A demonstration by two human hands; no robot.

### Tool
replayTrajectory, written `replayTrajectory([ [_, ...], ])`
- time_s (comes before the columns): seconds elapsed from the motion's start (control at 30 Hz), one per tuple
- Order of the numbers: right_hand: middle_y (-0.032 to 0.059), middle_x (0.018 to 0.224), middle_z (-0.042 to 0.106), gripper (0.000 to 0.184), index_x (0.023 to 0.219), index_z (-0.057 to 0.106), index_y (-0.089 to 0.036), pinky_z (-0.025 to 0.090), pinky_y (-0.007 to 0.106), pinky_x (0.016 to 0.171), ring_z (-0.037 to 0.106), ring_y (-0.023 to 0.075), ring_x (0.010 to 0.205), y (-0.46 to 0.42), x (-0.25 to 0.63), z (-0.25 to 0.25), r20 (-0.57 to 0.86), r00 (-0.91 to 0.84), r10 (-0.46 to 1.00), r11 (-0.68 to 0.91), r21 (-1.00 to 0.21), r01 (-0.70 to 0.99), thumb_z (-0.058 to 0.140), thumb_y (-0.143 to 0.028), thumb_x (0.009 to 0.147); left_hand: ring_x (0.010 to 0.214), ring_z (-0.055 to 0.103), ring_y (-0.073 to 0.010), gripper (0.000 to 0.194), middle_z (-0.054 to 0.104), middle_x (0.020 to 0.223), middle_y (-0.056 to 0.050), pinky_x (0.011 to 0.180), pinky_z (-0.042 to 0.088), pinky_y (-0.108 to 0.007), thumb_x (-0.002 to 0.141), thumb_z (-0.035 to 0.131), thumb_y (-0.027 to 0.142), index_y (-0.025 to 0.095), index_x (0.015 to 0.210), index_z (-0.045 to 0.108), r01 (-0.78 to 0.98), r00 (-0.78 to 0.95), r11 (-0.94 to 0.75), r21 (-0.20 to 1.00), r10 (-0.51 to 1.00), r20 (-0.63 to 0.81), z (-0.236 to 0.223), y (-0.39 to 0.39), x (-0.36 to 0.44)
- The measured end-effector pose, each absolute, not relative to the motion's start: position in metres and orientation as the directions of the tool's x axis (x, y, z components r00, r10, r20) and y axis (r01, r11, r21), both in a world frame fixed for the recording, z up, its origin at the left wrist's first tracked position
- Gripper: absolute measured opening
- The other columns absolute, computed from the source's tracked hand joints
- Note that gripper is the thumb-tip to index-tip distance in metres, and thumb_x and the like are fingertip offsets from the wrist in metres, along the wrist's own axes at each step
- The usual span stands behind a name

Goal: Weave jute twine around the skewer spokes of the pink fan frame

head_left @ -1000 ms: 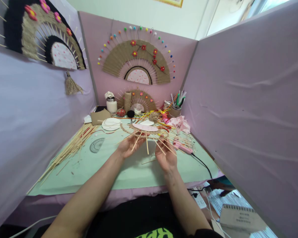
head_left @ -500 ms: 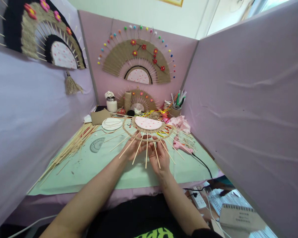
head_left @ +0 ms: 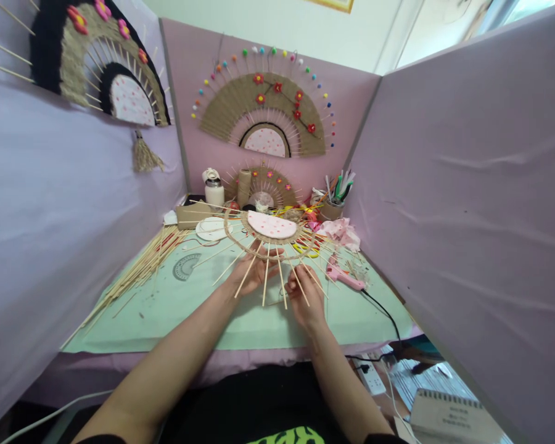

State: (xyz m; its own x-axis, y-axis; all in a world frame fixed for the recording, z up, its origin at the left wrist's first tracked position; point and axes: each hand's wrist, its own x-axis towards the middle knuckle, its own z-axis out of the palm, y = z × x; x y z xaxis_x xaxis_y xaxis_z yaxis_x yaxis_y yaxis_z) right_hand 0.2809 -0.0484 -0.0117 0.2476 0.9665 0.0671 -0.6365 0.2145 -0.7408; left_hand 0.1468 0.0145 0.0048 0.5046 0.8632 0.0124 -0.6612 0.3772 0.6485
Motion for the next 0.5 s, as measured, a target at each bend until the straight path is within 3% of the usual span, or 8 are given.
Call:
replayTrajectory([
  [0.23, -0.007, 0.056, 0.048, 0.022, 0.076, 0.056, -0.019, 0.032, 0.018, 0.046, 0.039, 0.0055, 0.048, -0.052, 0.284, -0.012, 0.092, 0.24, 0.966, 0.217, -0.795, -0.567, 0.074, -0.033, 0.073, 0.071, 0.07, -0.0135, 0.042, 0.071, 0.099, -0.009, 0.055, 0.056, -0.017, 0.088, 0.057, 0.02, 0.022, 0.13, 0.049, -0.692, 0.48, 0.391, 0.607, 0.877, -0.019, 0.012, 0.015, 0.145],
  [0.5, -0.0052, 0.058, 0.05, 0.025, 0.075, 0.059, -0.019, 0.031, 0.02, 0.047, 0.042, 0.007, 0.05, -0.055, 0.285, -0.012, 0.092, 0.234, 0.968, 0.201, -0.844, -0.498, 0.076, -0.037, 0.069, 0.074, 0.071, -0.013, 0.041, 0.07, 0.092, -0.007, 0.064, 0.059, -0.019, 0.093, 0.047, 0.015, 0.021, 0.132, 0.043, -0.734, 0.426, 0.377, 0.565, 0.903, -0.049, 0.018, 0.013, 0.146],
])
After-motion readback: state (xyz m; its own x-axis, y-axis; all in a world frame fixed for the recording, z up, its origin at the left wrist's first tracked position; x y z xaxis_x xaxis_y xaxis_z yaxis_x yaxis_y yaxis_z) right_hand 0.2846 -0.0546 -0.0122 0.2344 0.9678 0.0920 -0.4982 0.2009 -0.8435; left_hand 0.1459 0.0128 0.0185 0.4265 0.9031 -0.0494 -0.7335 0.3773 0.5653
